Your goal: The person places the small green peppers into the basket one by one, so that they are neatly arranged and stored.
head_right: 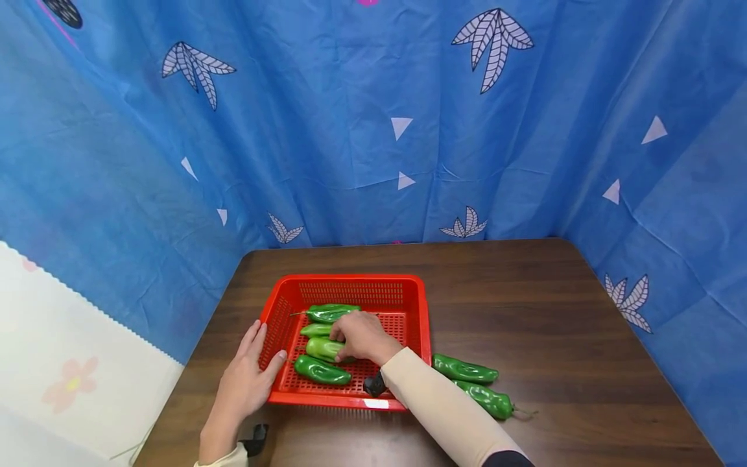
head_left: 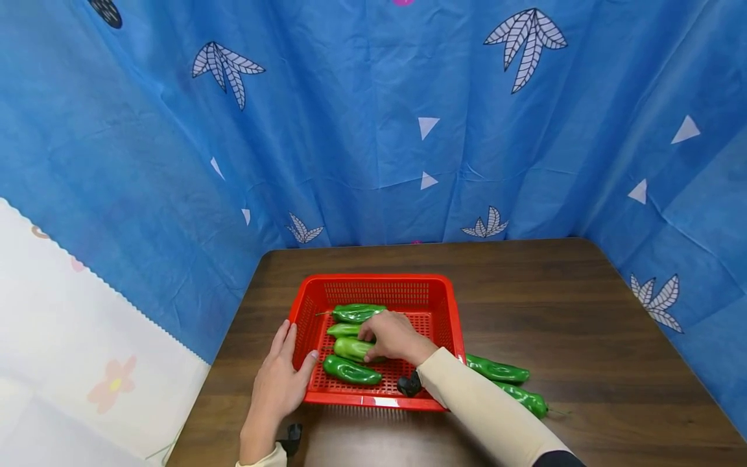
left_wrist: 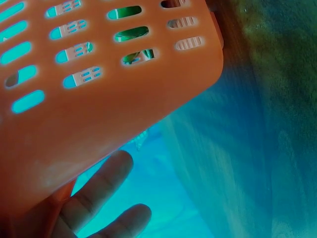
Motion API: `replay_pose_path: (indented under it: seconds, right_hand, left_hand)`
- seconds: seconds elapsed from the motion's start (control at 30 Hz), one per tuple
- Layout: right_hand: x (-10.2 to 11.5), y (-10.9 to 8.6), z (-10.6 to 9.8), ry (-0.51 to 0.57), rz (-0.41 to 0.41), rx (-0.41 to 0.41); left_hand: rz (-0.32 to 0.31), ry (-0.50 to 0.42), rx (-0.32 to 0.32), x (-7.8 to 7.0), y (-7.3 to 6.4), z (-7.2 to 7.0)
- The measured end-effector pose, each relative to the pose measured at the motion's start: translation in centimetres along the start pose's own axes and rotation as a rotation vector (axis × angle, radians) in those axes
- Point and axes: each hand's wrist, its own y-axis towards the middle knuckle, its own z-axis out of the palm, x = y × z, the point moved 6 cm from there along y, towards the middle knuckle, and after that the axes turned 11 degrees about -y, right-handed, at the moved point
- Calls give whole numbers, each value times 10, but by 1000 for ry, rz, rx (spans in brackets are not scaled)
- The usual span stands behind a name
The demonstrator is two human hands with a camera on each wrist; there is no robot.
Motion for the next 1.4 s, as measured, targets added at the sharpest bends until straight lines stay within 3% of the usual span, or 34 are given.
replay_pose_path:
  seconds: [0.63,0.9,1.03,1.27,1.4]
  right_hand:
    - [-2,-12,0,119,51,-48]
    - [-2,-11,-15,279,80,-91]
    - [-3,-10,-31,353,107,-130]
    - [-14,-17,-77,350,170,-229]
    - [-18,-26,-97,430,170,-302]
  left_hand:
    - [-21,-31,22,1,-8,7]
    - [-14,-34,27,0,-7,4]
    - [-4,-27,20,-2,-5,0]
    - [11,-17,15,-3,-2,-3]
    - [-3,-13,30,-2,-3,-3]
